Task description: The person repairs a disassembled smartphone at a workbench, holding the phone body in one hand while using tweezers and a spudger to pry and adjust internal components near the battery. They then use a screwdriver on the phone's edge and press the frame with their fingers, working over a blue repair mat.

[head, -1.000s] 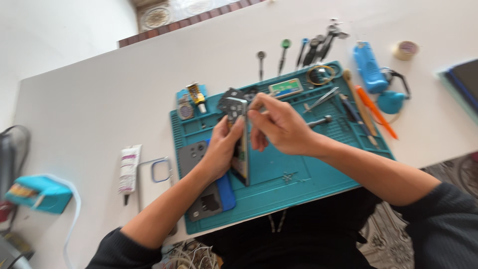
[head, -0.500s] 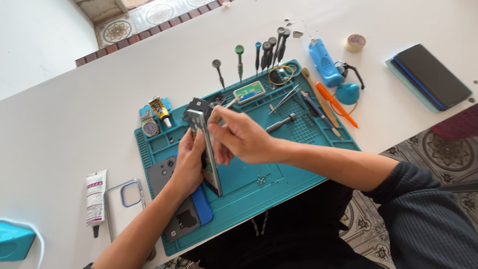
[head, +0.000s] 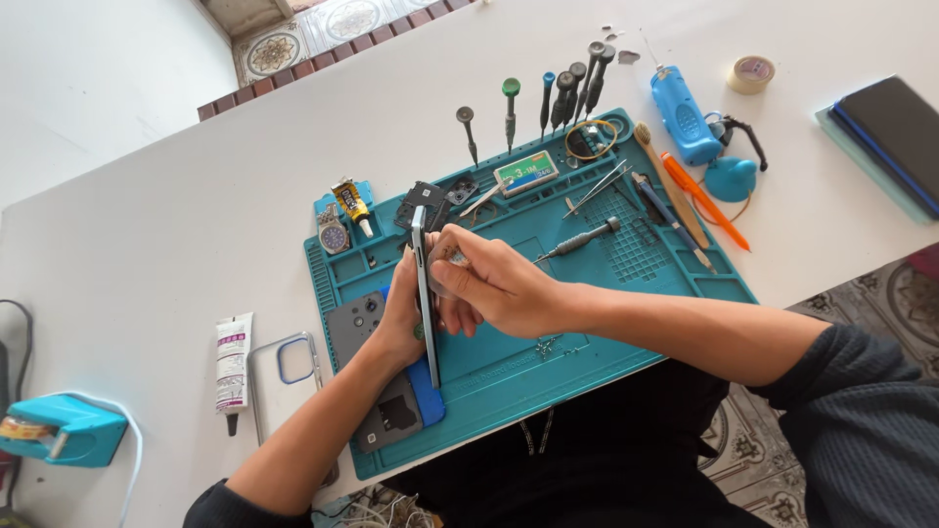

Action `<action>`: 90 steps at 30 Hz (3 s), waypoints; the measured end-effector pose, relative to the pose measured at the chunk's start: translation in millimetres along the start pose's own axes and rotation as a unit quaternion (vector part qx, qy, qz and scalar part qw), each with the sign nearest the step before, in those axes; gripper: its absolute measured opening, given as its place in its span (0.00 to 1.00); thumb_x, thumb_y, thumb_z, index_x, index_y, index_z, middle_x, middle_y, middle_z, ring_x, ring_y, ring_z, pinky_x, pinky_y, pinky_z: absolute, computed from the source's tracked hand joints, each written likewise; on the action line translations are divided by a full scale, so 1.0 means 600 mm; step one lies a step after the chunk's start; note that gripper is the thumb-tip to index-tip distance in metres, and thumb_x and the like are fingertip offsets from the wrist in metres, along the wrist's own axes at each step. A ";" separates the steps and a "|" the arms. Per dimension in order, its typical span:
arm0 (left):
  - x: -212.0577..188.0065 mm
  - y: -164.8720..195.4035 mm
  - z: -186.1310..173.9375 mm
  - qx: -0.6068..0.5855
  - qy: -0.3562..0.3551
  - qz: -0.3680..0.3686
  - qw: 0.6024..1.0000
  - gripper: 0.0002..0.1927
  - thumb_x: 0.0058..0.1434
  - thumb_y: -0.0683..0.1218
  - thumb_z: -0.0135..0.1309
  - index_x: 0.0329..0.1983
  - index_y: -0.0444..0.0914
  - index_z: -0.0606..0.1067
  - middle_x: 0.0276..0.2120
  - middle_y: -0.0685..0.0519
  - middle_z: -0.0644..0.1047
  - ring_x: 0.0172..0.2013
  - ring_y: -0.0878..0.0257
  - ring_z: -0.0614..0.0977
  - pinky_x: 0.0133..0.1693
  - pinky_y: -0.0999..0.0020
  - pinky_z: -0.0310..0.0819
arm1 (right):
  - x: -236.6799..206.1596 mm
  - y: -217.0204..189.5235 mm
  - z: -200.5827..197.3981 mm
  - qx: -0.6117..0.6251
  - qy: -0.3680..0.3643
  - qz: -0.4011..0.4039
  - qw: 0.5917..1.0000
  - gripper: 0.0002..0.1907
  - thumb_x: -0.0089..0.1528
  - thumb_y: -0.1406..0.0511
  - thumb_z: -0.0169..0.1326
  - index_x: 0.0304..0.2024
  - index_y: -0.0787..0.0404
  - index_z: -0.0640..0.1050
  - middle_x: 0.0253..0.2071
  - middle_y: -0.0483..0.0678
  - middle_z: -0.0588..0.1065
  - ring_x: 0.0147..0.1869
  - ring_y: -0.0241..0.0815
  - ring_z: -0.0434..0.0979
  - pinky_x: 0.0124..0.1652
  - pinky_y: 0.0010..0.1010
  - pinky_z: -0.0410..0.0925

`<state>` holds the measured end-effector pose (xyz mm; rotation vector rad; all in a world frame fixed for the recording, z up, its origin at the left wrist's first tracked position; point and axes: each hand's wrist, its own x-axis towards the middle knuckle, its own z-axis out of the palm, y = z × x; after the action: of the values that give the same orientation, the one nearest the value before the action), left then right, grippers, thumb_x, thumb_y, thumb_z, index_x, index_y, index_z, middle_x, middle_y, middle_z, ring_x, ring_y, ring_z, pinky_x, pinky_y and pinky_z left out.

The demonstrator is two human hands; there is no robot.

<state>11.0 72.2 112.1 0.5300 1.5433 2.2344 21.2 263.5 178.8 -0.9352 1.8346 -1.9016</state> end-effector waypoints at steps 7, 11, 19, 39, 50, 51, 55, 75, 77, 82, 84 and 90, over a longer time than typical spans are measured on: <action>0.002 0.011 0.011 0.008 -0.029 0.002 1.000 0.41 0.67 0.77 0.33 0.51 0.37 0.69 0.21 0.48 0.76 0.24 0.60 0.82 0.21 0.75 0.68 | 0.000 -0.007 -0.003 -0.013 -0.002 0.005 1.000 0.11 0.74 0.61 0.38 0.49 0.63 0.66 0.26 0.49 0.78 0.25 0.35 0.79 0.25 0.23 0.70; 0.000 0.007 0.006 0.010 -0.027 -0.003 1.000 0.42 0.65 0.78 0.31 0.52 0.37 0.69 0.22 0.48 0.77 0.24 0.60 0.82 0.19 0.76 0.65 | -0.001 -0.008 -0.005 -0.012 -0.007 0.003 1.000 0.10 0.74 0.64 0.38 0.47 0.64 0.66 0.27 0.49 0.78 0.27 0.35 0.79 0.27 0.24 0.71; 0.000 -0.007 -0.006 -0.011 -0.011 0.025 1.000 0.35 0.71 0.74 0.36 0.48 0.37 0.68 0.19 0.52 0.71 0.23 0.63 0.78 0.22 0.74 0.66 | -0.002 -0.002 0.000 -0.044 0.033 -0.042 0.998 0.08 0.73 0.66 0.42 0.41 0.64 0.67 0.27 0.48 0.77 0.29 0.35 0.80 0.30 0.26 0.73; 0.004 0.011 0.005 0.001 -0.024 0.059 0.998 0.35 0.70 0.75 0.40 0.43 0.37 0.66 0.17 0.55 0.67 0.20 0.67 0.71 0.28 0.74 0.67 | 0.003 -0.014 -0.002 -0.097 0.060 -0.066 0.991 0.09 0.73 0.64 0.46 0.40 0.65 0.68 0.27 0.46 0.77 0.30 0.30 0.75 0.32 0.24 0.71; 0.003 -0.007 -0.002 0.056 0.067 0.036 0.996 0.28 0.69 0.68 0.42 0.45 0.38 0.67 0.23 0.53 0.74 0.20 0.68 0.73 0.24 0.73 0.69 | 0.003 0.000 -0.004 -0.088 0.105 -0.050 0.989 0.11 0.72 0.65 0.47 0.37 0.65 0.66 0.26 0.46 0.76 0.30 0.29 0.77 0.30 0.24 0.73; 0.007 -0.011 -0.002 0.044 0.076 0.040 0.995 0.28 0.69 0.67 0.43 0.46 0.38 0.68 0.22 0.54 0.73 0.20 0.68 0.72 0.23 0.74 0.68 | 0.001 0.002 -0.005 -0.090 0.112 -0.051 0.988 0.11 0.72 0.65 0.48 0.36 0.65 0.65 0.26 0.46 0.75 0.30 0.29 0.78 0.29 0.24 0.74; 0.010 -0.026 0.004 0.016 0.084 0.047 0.995 0.27 0.73 0.66 0.43 0.44 0.37 0.68 0.21 0.55 0.70 0.19 0.70 0.72 0.24 0.76 0.70 | -0.007 0.009 -0.009 -0.130 0.129 -0.083 0.980 0.09 0.72 0.67 0.49 0.39 0.66 0.68 0.27 0.47 0.75 0.31 0.32 0.76 0.31 0.24 0.73; 0.007 -0.017 0.010 0.004 0.055 0.022 0.998 0.31 0.68 0.69 0.44 0.47 0.36 0.67 0.24 0.55 0.71 0.20 0.72 0.70 0.22 0.77 0.67 | -0.005 -0.006 -0.030 -0.089 0.069 -0.069 0.991 0.07 0.70 0.67 0.52 0.38 0.65 0.74 0.26 0.42 0.74 0.30 0.26 0.68 0.30 0.23 0.66; 0.005 -0.016 0.009 -0.009 0.022 0.040 0.999 0.31 0.71 0.69 0.46 0.47 0.35 0.67 0.23 0.56 0.68 0.21 0.72 0.70 0.23 0.77 0.66 | -0.004 -0.008 -0.032 -0.118 0.066 -0.065 0.989 0.07 0.69 0.68 0.53 0.37 0.66 0.75 0.25 0.43 0.73 0.28 0.26 0.68 0.29 0.24 0.65; 0.007 -0.015 0.007 -0.014 0.038 0.029 0.999 0.29 0.70 0.69 0.45 0.43 0.38 0.66 0.23 0.56 0.68 0.20 0.71 0.70 0.22 0.77 0.66 | -0.005 -0.011 -0.026 -0.090 0.045 -0.080 0.992 0.05 0.69 0.70 0.53 0.38 0.67 0.73 0.28 0.44 0.76 0.33 0.28 0.76 0.34 0.23 0.72; 0.007 -0.013 0.006 -0.025 0.044 0.019 0.999 0.28 0.71 0.69 0.43 0.41 0.38 0.65 0.23 0.57 0.68 0.20 0.71 0.70 0.22 0.77 0.65 | -0.007 -0.013 -0.023 -0.057 0.015 -0.069 0.996 0.04 0.68 0.70 0.52 0.39 0.67 0.73 0.31 0.45 0.79 0.38 0.30 0.83 0.38 0.24 0.76; 0.011 -0.006 0.011 -0.026 0.054 0.016 0.998 0.27 0.72 0.68 0.39 0.42 0.40 0.66 0.24 0.56 0.69 0.20 0.71 0.70 0.21 0.78 0.65 | -0.006 -0.015 -0.019 -0.058 0.017 -0.071 0.996 0.05 0.70 0.70 0.52 0.41 0.68 0.73 0.34 0.48 0.79 0.39 0.34 0.84 0.40 0.27 0.80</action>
<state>8.8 81.8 111.6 0.4282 1.5338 2.3548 18.1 275.8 187.4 -1.1059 1.9644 -1.9210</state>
